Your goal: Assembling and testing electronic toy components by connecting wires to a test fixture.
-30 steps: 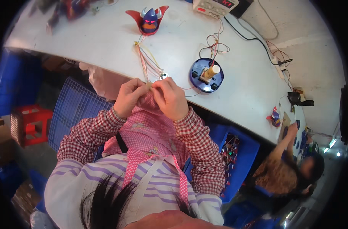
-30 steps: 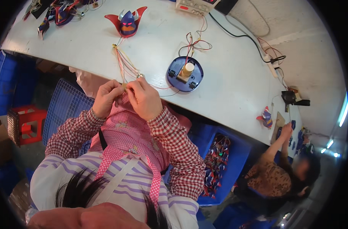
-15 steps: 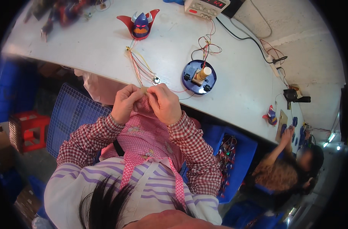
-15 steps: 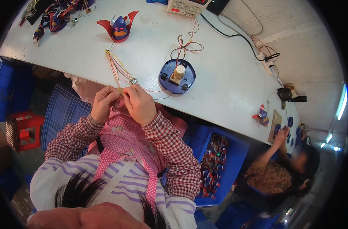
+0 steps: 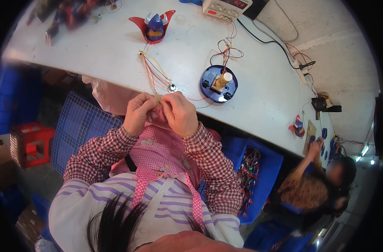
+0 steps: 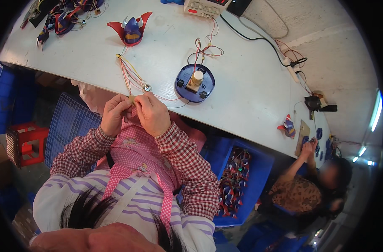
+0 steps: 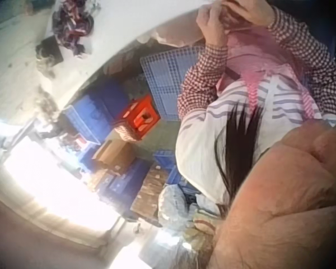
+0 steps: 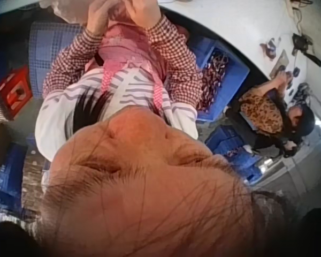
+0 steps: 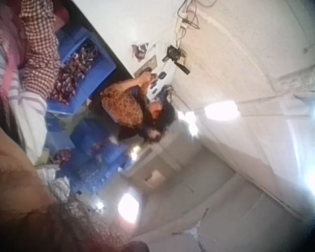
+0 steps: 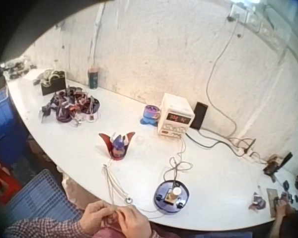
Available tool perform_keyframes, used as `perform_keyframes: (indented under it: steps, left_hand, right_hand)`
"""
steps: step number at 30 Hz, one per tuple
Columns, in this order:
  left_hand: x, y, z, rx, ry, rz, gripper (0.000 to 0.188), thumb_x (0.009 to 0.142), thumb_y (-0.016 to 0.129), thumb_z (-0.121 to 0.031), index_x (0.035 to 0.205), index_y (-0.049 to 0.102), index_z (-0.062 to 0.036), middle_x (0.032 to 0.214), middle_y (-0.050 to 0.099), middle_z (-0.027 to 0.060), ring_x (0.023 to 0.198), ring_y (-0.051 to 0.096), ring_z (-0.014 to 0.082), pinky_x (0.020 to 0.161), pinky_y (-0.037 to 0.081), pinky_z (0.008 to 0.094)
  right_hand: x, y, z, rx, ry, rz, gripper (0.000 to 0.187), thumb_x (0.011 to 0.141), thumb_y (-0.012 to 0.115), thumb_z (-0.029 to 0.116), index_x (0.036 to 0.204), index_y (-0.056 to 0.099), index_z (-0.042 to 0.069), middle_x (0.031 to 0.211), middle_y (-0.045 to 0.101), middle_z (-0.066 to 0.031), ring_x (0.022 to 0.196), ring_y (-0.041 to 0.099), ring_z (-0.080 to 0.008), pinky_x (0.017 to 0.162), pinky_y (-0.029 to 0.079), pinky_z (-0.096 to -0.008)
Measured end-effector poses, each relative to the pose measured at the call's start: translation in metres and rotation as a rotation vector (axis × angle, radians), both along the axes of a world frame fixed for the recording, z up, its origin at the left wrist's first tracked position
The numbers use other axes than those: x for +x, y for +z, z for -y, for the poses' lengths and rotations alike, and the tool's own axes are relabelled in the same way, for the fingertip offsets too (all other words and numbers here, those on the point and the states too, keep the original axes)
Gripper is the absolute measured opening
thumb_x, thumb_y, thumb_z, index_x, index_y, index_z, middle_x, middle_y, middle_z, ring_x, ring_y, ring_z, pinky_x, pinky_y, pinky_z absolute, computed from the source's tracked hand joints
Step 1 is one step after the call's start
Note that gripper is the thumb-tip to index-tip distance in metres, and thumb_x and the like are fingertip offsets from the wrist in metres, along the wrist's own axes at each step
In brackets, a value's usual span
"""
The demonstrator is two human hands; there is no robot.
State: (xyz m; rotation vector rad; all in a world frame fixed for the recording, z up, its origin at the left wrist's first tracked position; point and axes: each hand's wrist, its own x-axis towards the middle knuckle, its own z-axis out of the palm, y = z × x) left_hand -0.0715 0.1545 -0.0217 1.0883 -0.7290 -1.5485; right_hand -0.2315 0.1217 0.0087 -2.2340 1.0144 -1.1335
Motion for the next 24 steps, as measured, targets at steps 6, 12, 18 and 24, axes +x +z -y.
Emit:
perform_keyframes:
  steps: [6, 12, 18, 24]
  left_hand:
    - [0.000, -0.002, -0.001, 0.003, 0.009, -0.006, 0.014, 0.093, 0.056, -0.015, 0.085, 0.057, -0.0034, 0.069, 0.058, 0.0022, 0.056, 0.053, 0.0081, 0.050, 0.041, 0.0193]
    - [0.000, -0.003, -0.002, 0.009, 0.021, -0.020, 0.014, 0.092, 0.056, -0.015, 0.085, 0.057, -0.0037, 0.069, 0.058, 0.0020, 0.056, 0.053, 0.0079, 0.050, 0.041, 0.0191]
    - [0.000, -0.004, -0.003, 0.003, 0.005, -0.027, 0.013, 0.093, 0.056, -0.015, 0.086, 0.057, -0.0031, 0.071, 0.057, 0.0019, 0.056, 0.053, 0.0075, 0.050, 0.041, 0.0191]
    - [0.003, 0.020, -0.004, -0.533, 0.192, 0.478, 0.037, 0.082, 0.072, -0.007, 0.110, 0.048, -0.0004, 0.108, 0.053, 0.0117, 0.087, 0.054, 0.0151, 0.070, 0.046, 0.0229]
  right_hand:
    - [0.001, -0.003, -0.001, -0.012, -0.005, -0.009, 0.014, 0.082, 0.063, 0.000, 0.093, 0.055, 0.002, 0.082, 0.055, -0.0123, 0.071, 0.061, -0.0319, 0.060, 0.050, -0.0390]
    - [0.002, -0.002, -0.002, -0.021, -0.003, -0.010, 0.013, 0.082, 0.063, 0.000, 0.092, 0.055, 0.002, 0.082, 0.055, -0.0124, 0.070, 0.061, -0.0320, 0.059, 0.049, -0.0390]
    - [0.003, -0.002, -0.003, -0.026, 0.007, 0.000, 0.015, 0.082, 0.063, 0.001, 0.094, 0.055, 0.002, 0.081, 0.055, -0.0130, 0.070, 0.060, -0.0323, 0.059, 0.049, -0.0388]
    - [-0.040, 0.027, -0.028, 0.017, -0.162, 0.063, 0.029, 0.079, 0.071, 0.003, 0.103, 0.056, 0.000, 0.082, 0.054, -0.0105, 0.068, 0.060, -0.0220, 0.057, 0.049, -0.0348]
